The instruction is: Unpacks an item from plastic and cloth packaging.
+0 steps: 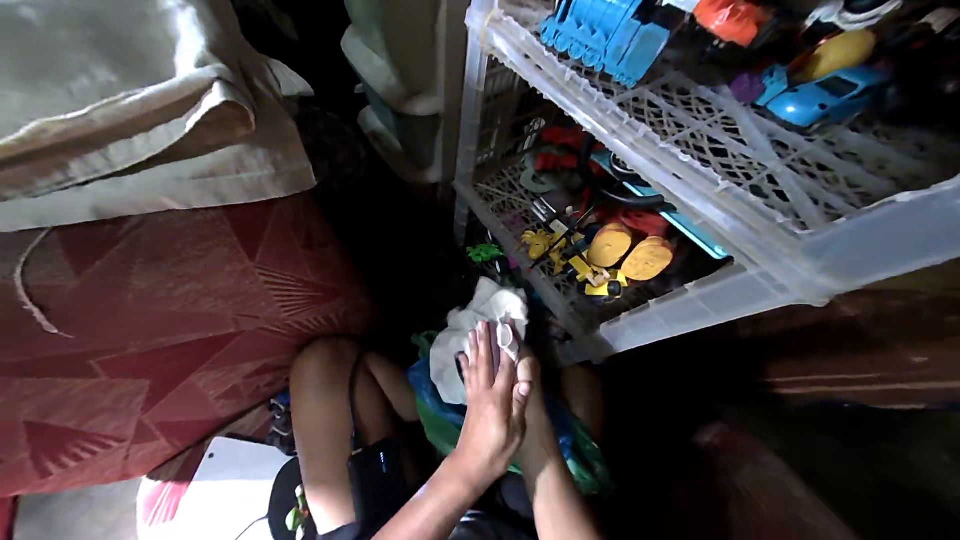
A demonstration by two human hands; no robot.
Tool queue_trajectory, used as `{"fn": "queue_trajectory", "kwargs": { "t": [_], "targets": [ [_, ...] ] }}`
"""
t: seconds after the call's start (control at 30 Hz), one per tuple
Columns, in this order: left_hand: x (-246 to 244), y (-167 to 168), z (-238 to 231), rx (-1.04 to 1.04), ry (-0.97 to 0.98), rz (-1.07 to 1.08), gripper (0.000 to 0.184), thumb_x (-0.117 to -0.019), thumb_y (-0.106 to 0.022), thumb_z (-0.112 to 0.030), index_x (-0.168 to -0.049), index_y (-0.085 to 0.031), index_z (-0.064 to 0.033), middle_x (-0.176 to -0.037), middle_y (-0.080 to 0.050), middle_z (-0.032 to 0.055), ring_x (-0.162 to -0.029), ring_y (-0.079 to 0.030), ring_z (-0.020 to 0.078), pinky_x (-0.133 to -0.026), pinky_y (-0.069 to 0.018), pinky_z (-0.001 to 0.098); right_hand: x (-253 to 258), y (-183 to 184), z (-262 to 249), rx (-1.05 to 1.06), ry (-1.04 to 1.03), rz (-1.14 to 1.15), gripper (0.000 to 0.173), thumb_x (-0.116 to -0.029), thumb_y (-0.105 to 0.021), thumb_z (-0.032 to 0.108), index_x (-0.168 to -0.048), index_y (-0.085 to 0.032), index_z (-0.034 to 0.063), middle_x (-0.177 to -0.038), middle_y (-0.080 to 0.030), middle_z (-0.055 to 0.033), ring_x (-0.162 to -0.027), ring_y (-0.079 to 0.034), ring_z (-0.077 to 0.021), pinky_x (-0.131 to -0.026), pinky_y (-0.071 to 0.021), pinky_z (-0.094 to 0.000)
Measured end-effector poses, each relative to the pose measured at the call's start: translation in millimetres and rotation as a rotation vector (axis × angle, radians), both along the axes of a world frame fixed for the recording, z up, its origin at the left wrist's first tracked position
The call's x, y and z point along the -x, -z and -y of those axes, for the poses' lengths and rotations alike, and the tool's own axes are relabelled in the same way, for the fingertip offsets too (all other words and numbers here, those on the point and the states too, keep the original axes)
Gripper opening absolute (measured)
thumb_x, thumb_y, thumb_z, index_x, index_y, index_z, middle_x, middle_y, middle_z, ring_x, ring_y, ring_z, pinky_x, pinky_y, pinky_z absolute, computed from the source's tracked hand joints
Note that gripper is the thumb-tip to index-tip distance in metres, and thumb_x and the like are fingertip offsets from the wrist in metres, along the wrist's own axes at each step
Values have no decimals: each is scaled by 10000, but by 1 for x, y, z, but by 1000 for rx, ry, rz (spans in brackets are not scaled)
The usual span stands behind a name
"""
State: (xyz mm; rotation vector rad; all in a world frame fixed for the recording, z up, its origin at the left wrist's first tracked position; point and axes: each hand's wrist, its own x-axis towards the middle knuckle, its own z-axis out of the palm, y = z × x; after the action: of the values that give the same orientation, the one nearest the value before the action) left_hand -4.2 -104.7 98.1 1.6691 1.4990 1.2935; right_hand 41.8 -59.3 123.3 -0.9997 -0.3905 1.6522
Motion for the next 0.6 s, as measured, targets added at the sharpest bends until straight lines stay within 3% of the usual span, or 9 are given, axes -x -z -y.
{"fn": "queue_trajectory", "kwargs": {
  "t": [0.07, 0.13, 0.23, 0.3, 0.37, 0.43, 0.5, 0.53, 0.6],
  "targets": [
    [1, 2, -5, -11, -63, -118, 718, -1090, -265, -498, -1449, -484, 83, -1597, -286, 340, -1516, -202, 505, -1180, -79, 725, -2, 9, 13, -108, -37, 166, 362, -1092, -317, 88, -1325, -509, -112, -1152, -661, -128, -1025, -655, -85, -894, -548, -233],
    [16, -3, -13, 98, -49, -90, 810, -1071, -227, -553, -1527, -348, 105, -1625, -267, 294, -1544, -191, 427, -1213, -39, 684, 0, 2, 23, -27, -84, 223, 282, -1066, -313, 77, -1203, -539, -23, -970, -637, -26, -881, -631, -31, -807, -539, -214],
    [25, -4, -19, 81, -19, -79, 799, -1065, -226, -549, -1472, -455, 100, -1575, -400, 255, -1518, -282, 413, -1210, -64, 678, 0, -8, 26, 66, -130, 106, 280, -1073, -276, 118, -1184, -523, 52, -928, -644, 10, -846, -645, -29, -773, -554, -228],
    [18, -1, -10, 36, 27, -74, 780, -1062, -270, -541, -1390, -546, 111, -1508, -485, 269, -1474, -365, 431, -1205, -110, 676, -5, -6, 12, 52, -115, 56, 351, -1110, -287, 172, -1342, -490, 3, -1101, -652, -27, -981, -640, -26, -875, -534, -212],
    [14, -2, 4, 66, 124, -60, 687, -1073, -348, -429, -1411, -493, 152, -1494, -482, 301, -1456, -395, 436, -1233, -140, 615, -10, 8, -6, 81, -47, 115, 320, -1108, -344, 165, -1318, -493, -25, -1035, -634, -31, -893, -632, -19, -811, -540, -193],
    [17, -12, 15, 146, 188, -34, 553, -1068, -446, -237, -1461, -424, 152, -1444, -548, 275, -1379, -512, 404, -1206, -312, 510, -16, 18, -18, 68, 10, 136, 296, -1106, -366, 163, -1289, -518, -13, -1011, -625, -29, -865, -614, -20, -785, -529, -183],
    [30, -22, 21, 171, 226, 39, 432, -1055, -478, -114, -1420, -510, 113, -1191, -726, 204, -1101, -723, 276, -992, -545, 382, -23, 25, -29, -15, 83, 35, 315, -1116, -341, 245, -1205, -567, 46, -945, -686, 2, -843, -676, -41, -756, -586, -227],
    [37, -24, 23, 130, 239, 97, 374, -1051, -479, -90, -1342, -584, 120, -1029, -768, 176, -932, -765, 205, -877, -589, 327, -29, 27, -34, -33, 64, -30, 386, -1119, -294, 334, -1187, -564, 67, -935, -693, -10, -848, -689, -81, -756, -602, -278],
    [47, -25, 25, -8, 222, 172, 324, -1060, -469, -106, -1182, -672, 117, -972, -777, 121, -896, -746, 83, -869, -580, 241, -37, 26, -38, -25, 50, -72, 513, -1104, -211, 469, -1130, -568, 101, -877, -687, -9, -807, -685, -103, -717, -603, -318]
  ]
}}
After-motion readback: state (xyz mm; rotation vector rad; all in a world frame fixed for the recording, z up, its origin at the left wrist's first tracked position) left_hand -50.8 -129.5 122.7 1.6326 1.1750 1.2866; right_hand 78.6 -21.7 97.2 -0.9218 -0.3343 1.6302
